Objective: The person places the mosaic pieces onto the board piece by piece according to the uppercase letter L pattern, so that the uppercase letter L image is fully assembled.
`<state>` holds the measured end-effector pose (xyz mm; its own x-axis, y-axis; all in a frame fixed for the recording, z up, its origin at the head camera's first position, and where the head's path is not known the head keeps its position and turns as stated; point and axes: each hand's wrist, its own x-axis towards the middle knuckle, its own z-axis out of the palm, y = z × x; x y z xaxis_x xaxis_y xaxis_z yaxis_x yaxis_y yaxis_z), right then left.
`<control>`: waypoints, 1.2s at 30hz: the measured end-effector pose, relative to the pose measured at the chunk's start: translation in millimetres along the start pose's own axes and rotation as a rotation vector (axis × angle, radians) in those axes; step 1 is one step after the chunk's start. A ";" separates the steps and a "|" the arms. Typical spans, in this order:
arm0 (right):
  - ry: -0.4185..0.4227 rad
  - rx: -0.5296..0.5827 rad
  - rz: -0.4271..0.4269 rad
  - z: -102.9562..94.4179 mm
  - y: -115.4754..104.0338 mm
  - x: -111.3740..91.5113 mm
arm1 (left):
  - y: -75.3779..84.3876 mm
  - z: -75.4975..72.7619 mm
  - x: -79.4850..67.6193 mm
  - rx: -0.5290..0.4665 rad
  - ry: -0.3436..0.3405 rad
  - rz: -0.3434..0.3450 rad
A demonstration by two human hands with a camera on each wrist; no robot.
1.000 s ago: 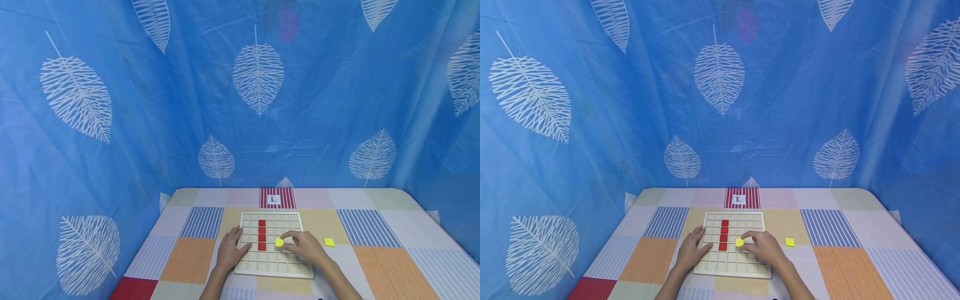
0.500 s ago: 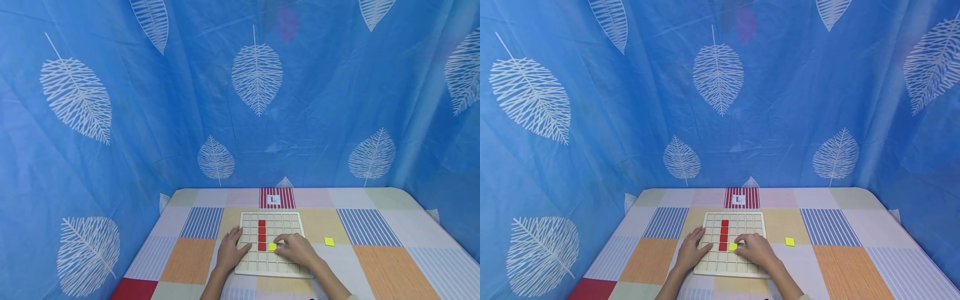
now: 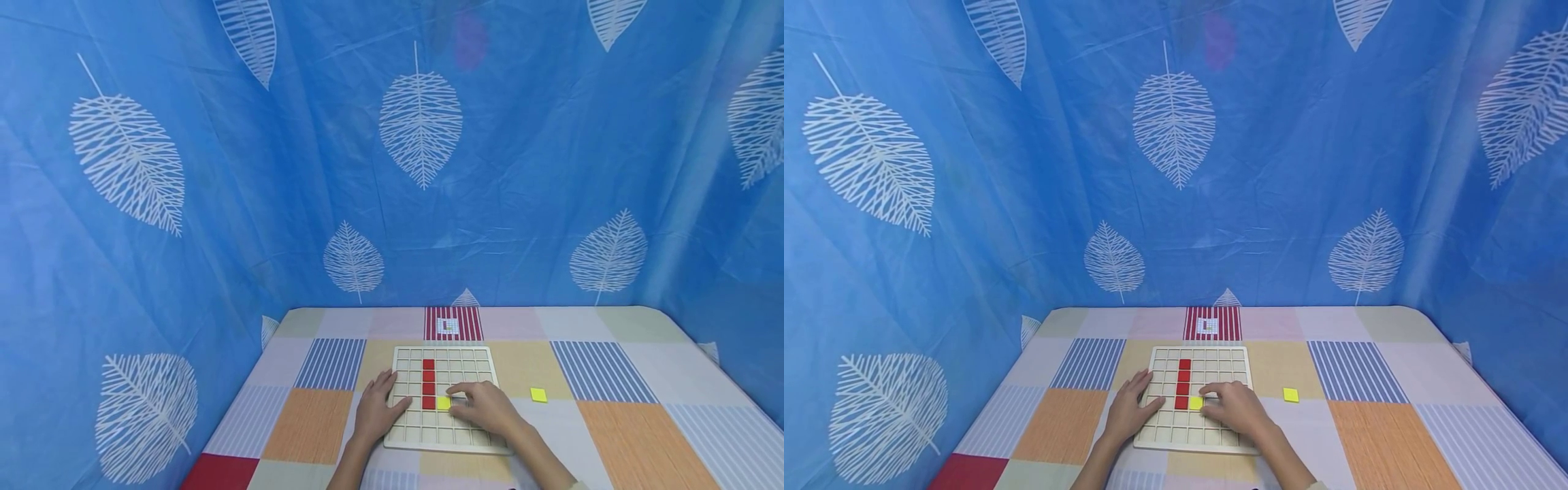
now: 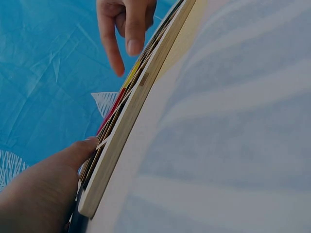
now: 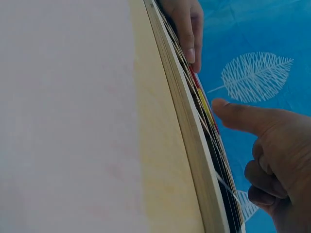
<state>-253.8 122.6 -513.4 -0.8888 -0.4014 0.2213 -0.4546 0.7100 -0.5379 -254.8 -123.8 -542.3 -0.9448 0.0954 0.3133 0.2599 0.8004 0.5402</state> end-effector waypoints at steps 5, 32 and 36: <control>0.034 0.076 0.016 -11.2 10.6 -11.1 | -0.1 -0.4 -0.1 -0.007 -0.001 0.003; 0.211 0.033 0.278 -72.2 109.5 -74.9 | 0.4 -0.3 -1.4 -0.019 0.003 -0.002; 0.186 0.007 0.297 -73.2 111.0 -76.5 | -0.2 0.1 -1.5 -0.016 0.009 -0.001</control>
<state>-240.5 274.5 -530.5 -0.9781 -0.0650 0.1977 -0.1742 0.7757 -0.6066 -253.4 -124.0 -543.0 -0.9431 0.0894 0.3202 0.2626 0.7909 0.5527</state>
